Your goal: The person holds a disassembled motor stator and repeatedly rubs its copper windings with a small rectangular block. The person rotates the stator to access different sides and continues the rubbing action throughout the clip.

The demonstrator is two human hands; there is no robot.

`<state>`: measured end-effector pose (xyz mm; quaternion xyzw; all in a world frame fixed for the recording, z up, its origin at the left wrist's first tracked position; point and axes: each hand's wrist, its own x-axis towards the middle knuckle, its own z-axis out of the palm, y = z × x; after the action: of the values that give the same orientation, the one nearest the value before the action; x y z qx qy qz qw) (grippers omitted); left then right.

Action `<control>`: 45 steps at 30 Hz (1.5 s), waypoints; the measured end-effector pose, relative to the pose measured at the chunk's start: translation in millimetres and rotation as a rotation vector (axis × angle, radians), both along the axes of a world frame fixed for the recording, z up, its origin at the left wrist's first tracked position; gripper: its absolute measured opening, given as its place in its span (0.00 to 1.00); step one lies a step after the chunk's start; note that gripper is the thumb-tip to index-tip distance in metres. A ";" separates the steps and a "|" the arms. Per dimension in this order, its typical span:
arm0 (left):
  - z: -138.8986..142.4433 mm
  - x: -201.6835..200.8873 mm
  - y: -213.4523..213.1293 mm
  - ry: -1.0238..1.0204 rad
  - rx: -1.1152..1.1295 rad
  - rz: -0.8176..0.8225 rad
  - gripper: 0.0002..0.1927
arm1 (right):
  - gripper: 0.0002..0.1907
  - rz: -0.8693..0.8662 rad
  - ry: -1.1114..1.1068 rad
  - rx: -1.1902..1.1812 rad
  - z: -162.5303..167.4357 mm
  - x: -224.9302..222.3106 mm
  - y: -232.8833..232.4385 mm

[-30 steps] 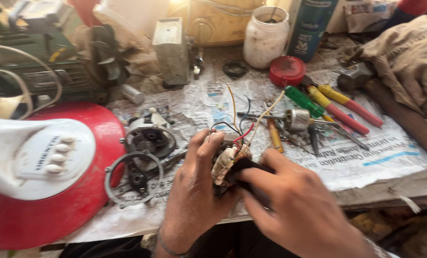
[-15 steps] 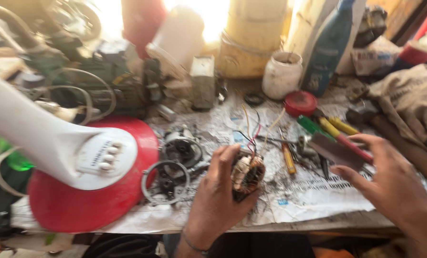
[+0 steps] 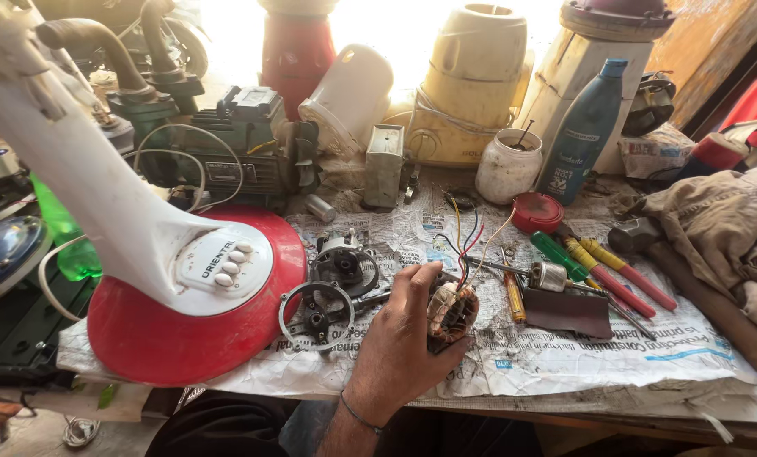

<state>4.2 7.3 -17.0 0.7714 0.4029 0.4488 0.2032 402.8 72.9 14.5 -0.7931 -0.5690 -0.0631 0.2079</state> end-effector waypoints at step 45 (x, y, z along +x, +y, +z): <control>-2.0 -9.0 6.5 0.015 0.049 0.042 0.48 | 0.32 -0.069 0.030 0.003 65.7 -32.9 7.0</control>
<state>-4.8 13.8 -19.1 0.7708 0.4096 0.4567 0.1718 369.9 79.9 80.2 -0.8127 -0.5381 -0.0592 0.2157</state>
